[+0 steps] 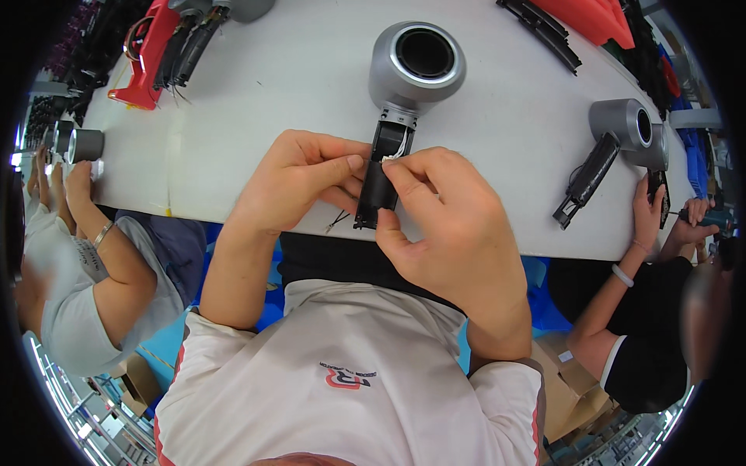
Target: Assembling the handle and internal components of hair dryers on a manufacturing production line.
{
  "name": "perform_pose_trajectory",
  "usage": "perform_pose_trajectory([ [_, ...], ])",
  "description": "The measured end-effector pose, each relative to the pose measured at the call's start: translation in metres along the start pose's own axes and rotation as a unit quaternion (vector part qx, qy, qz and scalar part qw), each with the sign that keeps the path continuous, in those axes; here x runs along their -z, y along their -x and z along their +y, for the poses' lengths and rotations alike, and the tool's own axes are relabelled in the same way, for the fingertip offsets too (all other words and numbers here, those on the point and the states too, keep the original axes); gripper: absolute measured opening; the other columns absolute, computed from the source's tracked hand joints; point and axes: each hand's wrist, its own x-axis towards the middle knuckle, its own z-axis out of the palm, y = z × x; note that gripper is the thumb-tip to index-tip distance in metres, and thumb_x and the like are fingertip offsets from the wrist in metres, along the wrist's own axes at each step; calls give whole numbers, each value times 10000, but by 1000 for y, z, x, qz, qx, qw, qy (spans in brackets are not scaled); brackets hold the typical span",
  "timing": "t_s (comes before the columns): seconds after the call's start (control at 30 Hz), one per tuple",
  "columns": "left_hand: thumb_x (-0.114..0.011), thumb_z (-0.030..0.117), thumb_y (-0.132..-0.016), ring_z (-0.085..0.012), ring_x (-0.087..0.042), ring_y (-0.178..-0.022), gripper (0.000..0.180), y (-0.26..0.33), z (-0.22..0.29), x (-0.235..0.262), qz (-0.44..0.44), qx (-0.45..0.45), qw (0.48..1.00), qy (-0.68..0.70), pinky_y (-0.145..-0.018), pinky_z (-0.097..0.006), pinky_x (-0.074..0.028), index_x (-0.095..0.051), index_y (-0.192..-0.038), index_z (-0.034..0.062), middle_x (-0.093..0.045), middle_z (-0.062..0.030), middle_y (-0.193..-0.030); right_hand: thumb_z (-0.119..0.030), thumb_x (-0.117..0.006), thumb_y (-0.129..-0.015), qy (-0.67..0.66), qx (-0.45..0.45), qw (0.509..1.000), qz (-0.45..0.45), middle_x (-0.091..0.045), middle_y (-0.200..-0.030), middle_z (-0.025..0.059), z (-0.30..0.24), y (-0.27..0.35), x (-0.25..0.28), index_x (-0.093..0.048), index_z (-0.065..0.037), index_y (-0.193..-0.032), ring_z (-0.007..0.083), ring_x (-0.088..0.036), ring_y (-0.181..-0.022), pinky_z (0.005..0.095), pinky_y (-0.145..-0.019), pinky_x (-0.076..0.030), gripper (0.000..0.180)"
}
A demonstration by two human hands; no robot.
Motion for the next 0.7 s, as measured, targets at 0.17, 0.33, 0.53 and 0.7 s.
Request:
perform_pose_trajectory([
  [0.17, -561, 25, -1003, -224, -764, -851, 285, 1, -2, 0, 10, -2, 1000, -11, -746, -343, -657, -695, -1210, -117, -759, -166, -982, 36, -782, -690, -2, -20, 999, -36, -653, -1001, 145, -3, -2, -2, -722, 73, -1066, 311, -664, -868, 378, -714, -574, 382],
  [0.33, -732, 105, -942, -73, -684, -752, 290, -1, 3, 2, -17, -5, 997, -71, -623, -225, -559, -725, -1165, -79, -757, -73, -918, 56, -773, -687, 113, 0, 992, -63, -649, -1169, 198, -12, -7, -1, -735, 61, -1101, 335, -663, -997, 337, -698, -568, 416],
  [0.53, -827, 198, -888, -43, -656, -721, 356, -2, 7, -1, -11, 9, 996, -86, -585, -199, -504, -742, -1134, -45, -728, -7, -811, 61, -706, -722, -56, -27, 996, -61, -604, -1258, 209, 0, 1, 3, -694, 42, -1251, 316, -648, -1039, 339, -750, -561, 530],
  [0.7, -777, 175, -933, -78, -683, -825, 359, -2, -1, -4, -20, -27, 998, -48, -676, -230, -544, -705, -1201, -51, -739, -45, -937, 68, -657, -810, -135, -26, 990, 39, -586, -1243, 203, 2, 14, -8, -681, 46, -1268, 283, -644, -1010, 321, -756, -558, 459],
])
